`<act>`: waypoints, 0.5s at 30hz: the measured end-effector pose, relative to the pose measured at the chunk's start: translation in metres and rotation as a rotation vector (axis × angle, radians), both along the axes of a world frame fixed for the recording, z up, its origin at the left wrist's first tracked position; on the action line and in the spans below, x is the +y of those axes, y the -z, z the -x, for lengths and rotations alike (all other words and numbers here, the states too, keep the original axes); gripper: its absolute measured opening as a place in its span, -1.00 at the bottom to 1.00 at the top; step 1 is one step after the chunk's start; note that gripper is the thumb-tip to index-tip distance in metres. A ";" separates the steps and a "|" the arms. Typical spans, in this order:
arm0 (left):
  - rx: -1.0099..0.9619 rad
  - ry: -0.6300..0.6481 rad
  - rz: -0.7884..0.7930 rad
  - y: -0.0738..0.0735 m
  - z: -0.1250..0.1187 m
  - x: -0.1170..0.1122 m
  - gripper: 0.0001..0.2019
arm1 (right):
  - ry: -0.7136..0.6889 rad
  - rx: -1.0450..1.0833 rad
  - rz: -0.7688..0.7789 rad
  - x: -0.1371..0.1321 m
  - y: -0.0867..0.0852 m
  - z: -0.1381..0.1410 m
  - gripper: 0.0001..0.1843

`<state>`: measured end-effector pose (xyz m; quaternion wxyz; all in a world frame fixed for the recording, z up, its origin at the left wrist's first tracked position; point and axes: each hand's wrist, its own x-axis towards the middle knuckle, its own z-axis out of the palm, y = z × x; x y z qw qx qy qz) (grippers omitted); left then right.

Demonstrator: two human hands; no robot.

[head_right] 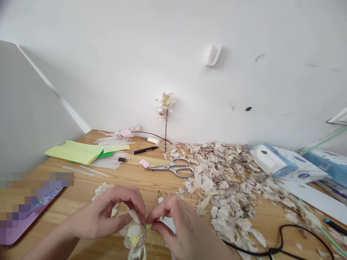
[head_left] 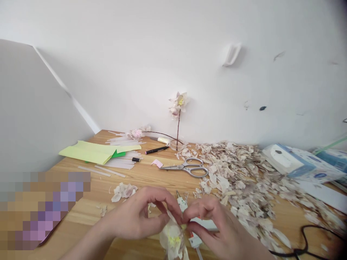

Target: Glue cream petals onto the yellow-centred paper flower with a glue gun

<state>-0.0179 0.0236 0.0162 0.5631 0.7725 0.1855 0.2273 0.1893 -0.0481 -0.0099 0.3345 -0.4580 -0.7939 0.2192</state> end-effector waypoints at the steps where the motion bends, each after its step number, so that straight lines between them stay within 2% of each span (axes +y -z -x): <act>1: -0.002 0.004 0.006 0.001 0.000 0.000 -0.66 | 0.001 0.007 0.012 0.000 0.001 0.000 -0.80; 4: -0.013 0.019 0.008 0.001 0.000 -0.001 -0.58 | 0.011 0.031 0.050 0.000 0.005 0.000 -0.82; 10: -0.039 0.048 0.009 -0.001 -0.001 -0.003 -0.55 | 0.062 0.040 0.144 0.001 0.010 -0.003 -0.81; 15: -0.078 0.072 0.058 -0.001 0.002 -0.001 -0.45 | 0.072 0.218 0.255 0.003 0.011 -0.003 -0.72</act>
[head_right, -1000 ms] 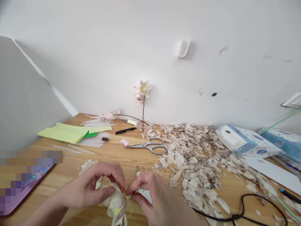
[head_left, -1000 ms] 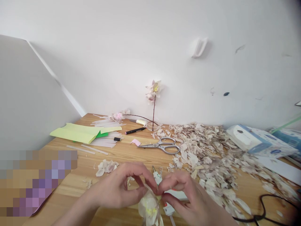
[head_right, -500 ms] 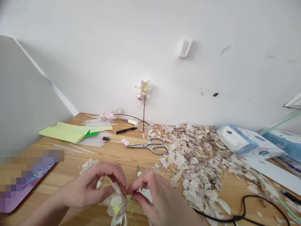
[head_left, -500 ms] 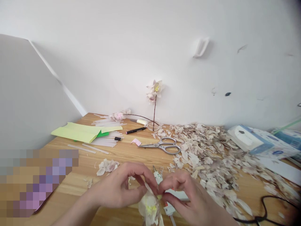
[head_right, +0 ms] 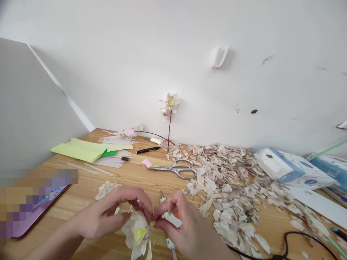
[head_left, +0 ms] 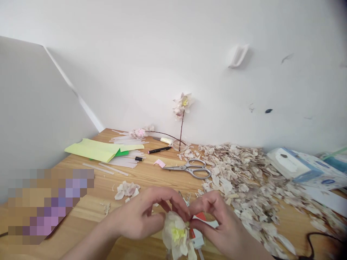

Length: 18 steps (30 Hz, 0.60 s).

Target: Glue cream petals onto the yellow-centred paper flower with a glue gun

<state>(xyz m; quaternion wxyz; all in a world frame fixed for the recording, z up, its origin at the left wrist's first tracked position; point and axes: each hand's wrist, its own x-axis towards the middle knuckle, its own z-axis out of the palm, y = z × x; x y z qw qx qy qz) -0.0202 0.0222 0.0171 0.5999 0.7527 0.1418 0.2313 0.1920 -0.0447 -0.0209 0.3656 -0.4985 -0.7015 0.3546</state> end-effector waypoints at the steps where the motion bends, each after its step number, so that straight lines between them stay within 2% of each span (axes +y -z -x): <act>1: -0.007 -0.001 0.028 0.001 0.001 0.000 -0.43 | -0.002 0.054 0.025 0.001 0.000 0.001 -0.69; 6: -0.147 -0.089 0.224 0.007 0.001 0.004 -0.36 | -0.032 0.449 0.214 0.009 0.004 0.013 -0.57; 9: -0.228 -0.193 0.351 0.009 -0.001 0.007 -0.49 | -0.023 0.716 0.283 0.017 0.010 0.022 -0.48; 12: -0.187 -0.311 0.495 0.010 -0.003 0.007 -0.64 | 0.008 0.913 0.306 0.023 0.014 0.027 -0.40; 15: -0.150 -0.347 0.626 0.010 -0.007 0.005 -0.64 | 0.110 0.982 0.294 0.026 0.015 0.028 -0.37; 18: -0.233 -0.355 0.766 0.009 -0.013 0.001 -0.50 | 0.220 0.973 0.268 0.026 0.014 0.027 -0.39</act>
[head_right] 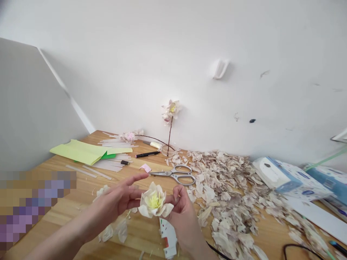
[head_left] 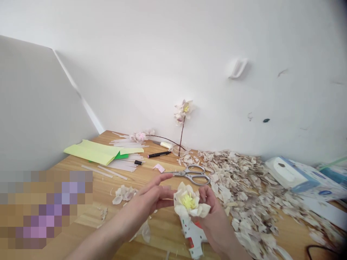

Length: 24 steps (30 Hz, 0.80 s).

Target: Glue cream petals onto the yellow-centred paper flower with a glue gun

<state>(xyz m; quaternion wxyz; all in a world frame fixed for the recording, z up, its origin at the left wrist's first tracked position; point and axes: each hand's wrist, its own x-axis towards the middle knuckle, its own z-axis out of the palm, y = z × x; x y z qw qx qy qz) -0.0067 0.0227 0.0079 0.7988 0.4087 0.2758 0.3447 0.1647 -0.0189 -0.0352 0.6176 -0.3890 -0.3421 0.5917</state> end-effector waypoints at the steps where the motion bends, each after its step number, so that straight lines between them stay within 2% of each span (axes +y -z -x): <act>1: -0.035 -0.016 0.038 0.000 -0.002 -0.001 -0.43 | 0.024 -0.007 -0.006 0.000 0.000 0.000 -0.40; 3: -0.089 -0.029 0.087 0.001 -0.005 -0.004 -0.31 | 0.060 -0.014 -0.030 0.000 0.001 -0.001 -0.43; 5: -0.137 -0.008 0.090 0.003 -0.007 -0.006 -0.29 | 0.090 -0.023 -0.050 0.001 0.003 -0.001 -0.44; 10: -0.234 0.034 0.055 0.005 -0.007 -0.010 -0.35 | 0.127 -0.042 -0.111 0.005 0.007 -0.004 -0.46; 15: -0.297 0.065 0.059 0.005 -0.007 -0.010 -0.47 | 0.102 -0.069 -0.135 0.007 0.007 -0.004 -0.40; 21: -0.334 0.077 0.171 0.008 -0.012 -0.010 -0.53 | 0.142 -0.026 -0.145 0.007 0.003 -0.002 -0.44; 24: -0.381 0.102 0.168 0.011 -0.014 -0.012 -0.55 | 0.169 -0.017 -0.141 0.006 0.000 -0.002 -0.46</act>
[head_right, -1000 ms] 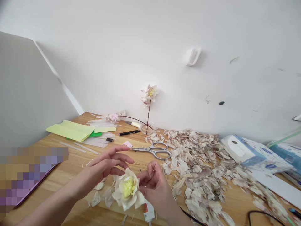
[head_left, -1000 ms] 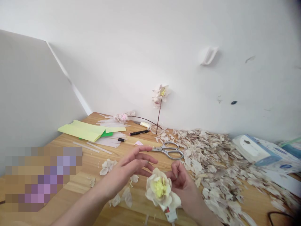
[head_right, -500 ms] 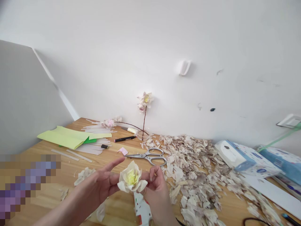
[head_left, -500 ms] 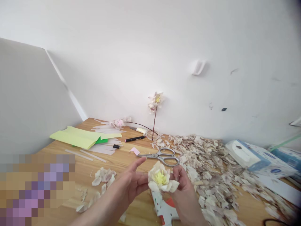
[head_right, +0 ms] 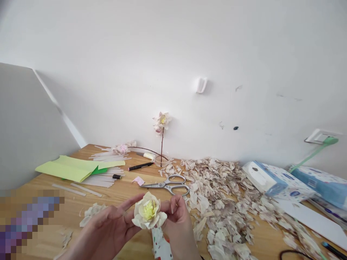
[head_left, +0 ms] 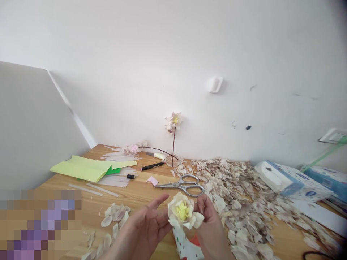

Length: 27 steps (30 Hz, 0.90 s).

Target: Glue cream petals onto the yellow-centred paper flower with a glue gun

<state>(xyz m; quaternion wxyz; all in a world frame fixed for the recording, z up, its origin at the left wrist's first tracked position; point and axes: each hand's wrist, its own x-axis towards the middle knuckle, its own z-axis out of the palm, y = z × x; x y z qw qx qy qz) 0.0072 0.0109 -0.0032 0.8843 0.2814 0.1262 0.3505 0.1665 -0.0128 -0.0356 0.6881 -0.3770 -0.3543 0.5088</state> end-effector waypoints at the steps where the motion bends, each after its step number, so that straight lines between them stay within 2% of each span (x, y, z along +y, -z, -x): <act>1: -0.023 0.004 -0.022 0.002 -0.001 -0.001 -0.56 | 0.007 -0.008 0.005 0.000 -0.001 0.000 -0.47; 6: -0.112 0.014 -0.171 0.015 -0.005 -0.004 -0.54 | 0.025 0.005 0.010 0.000 -0.001 -0.001 -0.52; 9: -0.125 0.029 -0.211 0.030 -0.011 0.000 -0.39 | 0.035 -0.007 -0.003 0.001 0.000 -0.002 -0.53; 11: -0.150 0.021 -0.232 0.040 -0.015 0.003 -0.22 | 0.030 -0.004 -0.005 0.001 -0.001 -0.003 -0.53; 13: -0.138 0.001 -0.262 0.045 -0.016 0.005 -0.12 | 0.021 0.007 -0.004 0.001 -0.002 -0.002 -0.53; 20: -0.113 -0.041 -0.457 0.035 -0.016 -0.002 -0.26 | 0.021 0.097 -0.018 -0.001 -0.008 0.001 -0.53; 23: -0.076 -0.074 -0.415 0.037 -0.019 -0.003 -0.27 | 0.029 0.102 -0.033 -0.001 -0.007 0.001 -0.55; 27: 0.066 -0.077 -0.355 0.043 -0.018 0.000 -0.18 | 0.022 0.113 -0.056 0.001 -0.003 -0.001 -0.55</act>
